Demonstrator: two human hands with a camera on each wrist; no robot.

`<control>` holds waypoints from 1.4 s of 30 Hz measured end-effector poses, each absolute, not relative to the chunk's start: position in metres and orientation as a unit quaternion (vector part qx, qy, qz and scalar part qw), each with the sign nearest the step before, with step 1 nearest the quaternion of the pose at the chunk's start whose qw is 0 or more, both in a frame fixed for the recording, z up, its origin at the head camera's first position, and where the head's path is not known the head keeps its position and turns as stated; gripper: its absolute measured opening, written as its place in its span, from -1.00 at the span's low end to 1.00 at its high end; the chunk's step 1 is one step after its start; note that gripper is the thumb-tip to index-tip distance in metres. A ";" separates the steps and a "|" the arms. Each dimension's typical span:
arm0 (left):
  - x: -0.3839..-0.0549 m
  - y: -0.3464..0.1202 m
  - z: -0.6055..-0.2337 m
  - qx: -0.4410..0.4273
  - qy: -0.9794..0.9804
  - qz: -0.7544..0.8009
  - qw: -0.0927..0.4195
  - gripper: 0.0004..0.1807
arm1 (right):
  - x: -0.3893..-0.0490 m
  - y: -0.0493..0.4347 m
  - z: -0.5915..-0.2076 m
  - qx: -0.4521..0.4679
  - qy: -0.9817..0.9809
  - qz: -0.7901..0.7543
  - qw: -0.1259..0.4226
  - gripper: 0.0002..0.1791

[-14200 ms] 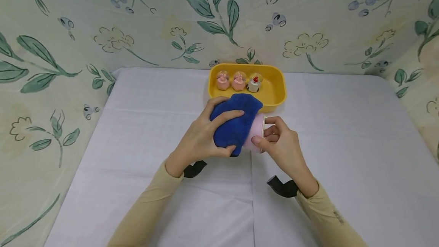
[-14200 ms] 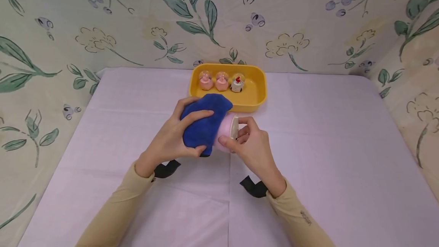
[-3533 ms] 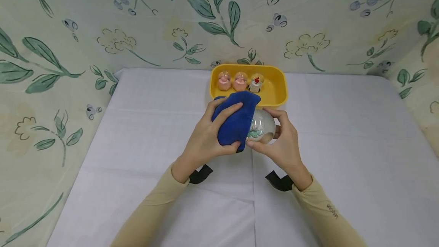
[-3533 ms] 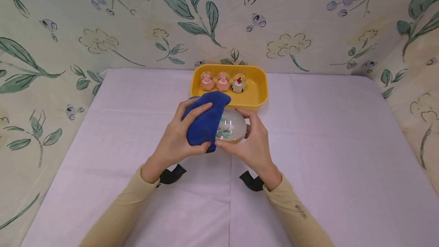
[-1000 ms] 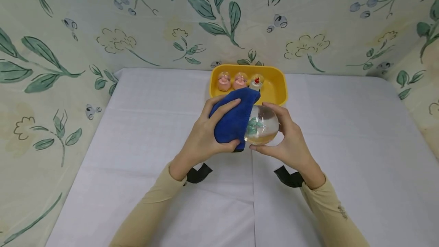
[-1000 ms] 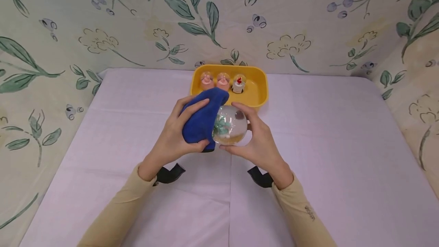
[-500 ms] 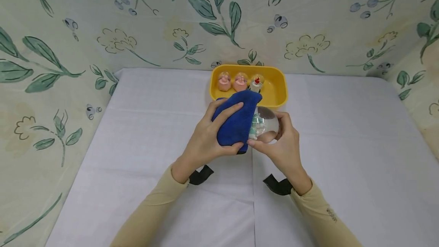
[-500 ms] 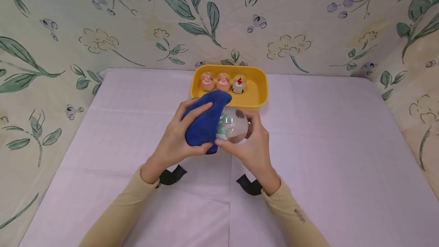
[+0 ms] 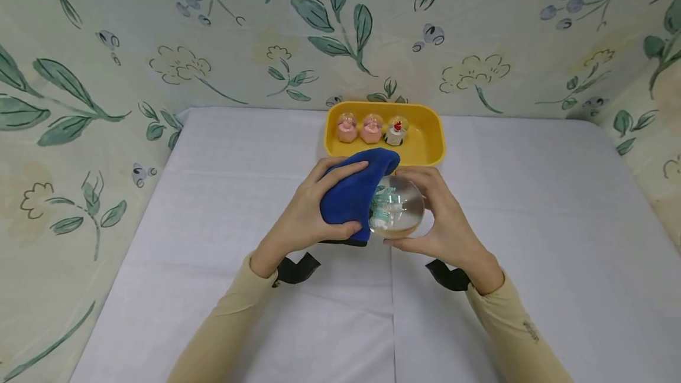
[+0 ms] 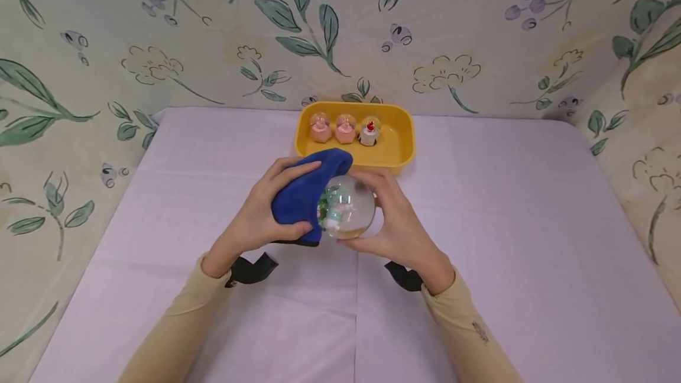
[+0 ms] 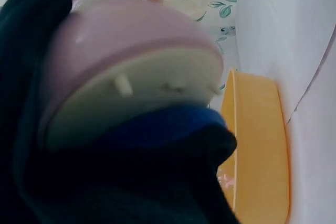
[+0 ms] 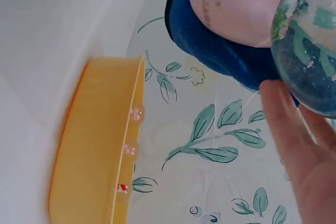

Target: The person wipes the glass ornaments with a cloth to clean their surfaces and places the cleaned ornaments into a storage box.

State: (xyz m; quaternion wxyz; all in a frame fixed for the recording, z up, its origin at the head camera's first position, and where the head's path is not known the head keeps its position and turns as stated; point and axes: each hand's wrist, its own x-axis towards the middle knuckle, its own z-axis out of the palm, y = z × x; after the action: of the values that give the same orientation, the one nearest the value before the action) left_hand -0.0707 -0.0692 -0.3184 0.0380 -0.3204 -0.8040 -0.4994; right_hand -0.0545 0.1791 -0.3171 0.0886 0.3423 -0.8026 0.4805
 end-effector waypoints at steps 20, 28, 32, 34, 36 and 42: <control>-0.062 -0.043 -0.338 -0.269 -0.834 -0.454 0.162 -0.09 | -0.050 0.162 -0.331 0.170 -0.763 0.595 0.186 -0.09; -0.067 -0.067 -0.334 -0.261 -0.844 -0.441 0.156 -0.21 | -0.055 0.168 -0.332 0.182 -0.716 0.656 0.152 -0.05; -0.067 -0.079 -0.331 -0.250 -0.867 -0.410 0.136 -0.26 | -0.057 0.171 -0.334 0.186 -0.728 0.643 0.150 -0.02; -0.067 -0.084 -0.331 -0.246 -0.879 -0.389 0.126 -0.29 | -0.058 0.173 -0.335 0.184 -0.739 0.629 0.153 -0.02; -0.067 -0.089 -0.331 -0.243 -0.890 -0.368 0.117 -0.30 | -0.059 0.176 -0.335 0.180 -0.750 0.616 0.157 -0.02; -0.065 -0.097 -0.338 -0.230 -0.914 -0.324 0.084 -0.29 | -0.065 0.183 -0.334 0.155 -0.773 0.592 0.168 -0.02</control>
State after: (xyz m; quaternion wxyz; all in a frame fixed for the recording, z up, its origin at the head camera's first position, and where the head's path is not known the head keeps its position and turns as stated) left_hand -0.0651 -0.0966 -0.3383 0.0836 -0.2302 -0.9140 -0.3235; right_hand -0.0652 0.1832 -0.3340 0.1679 0.1552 -0.7731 0.5917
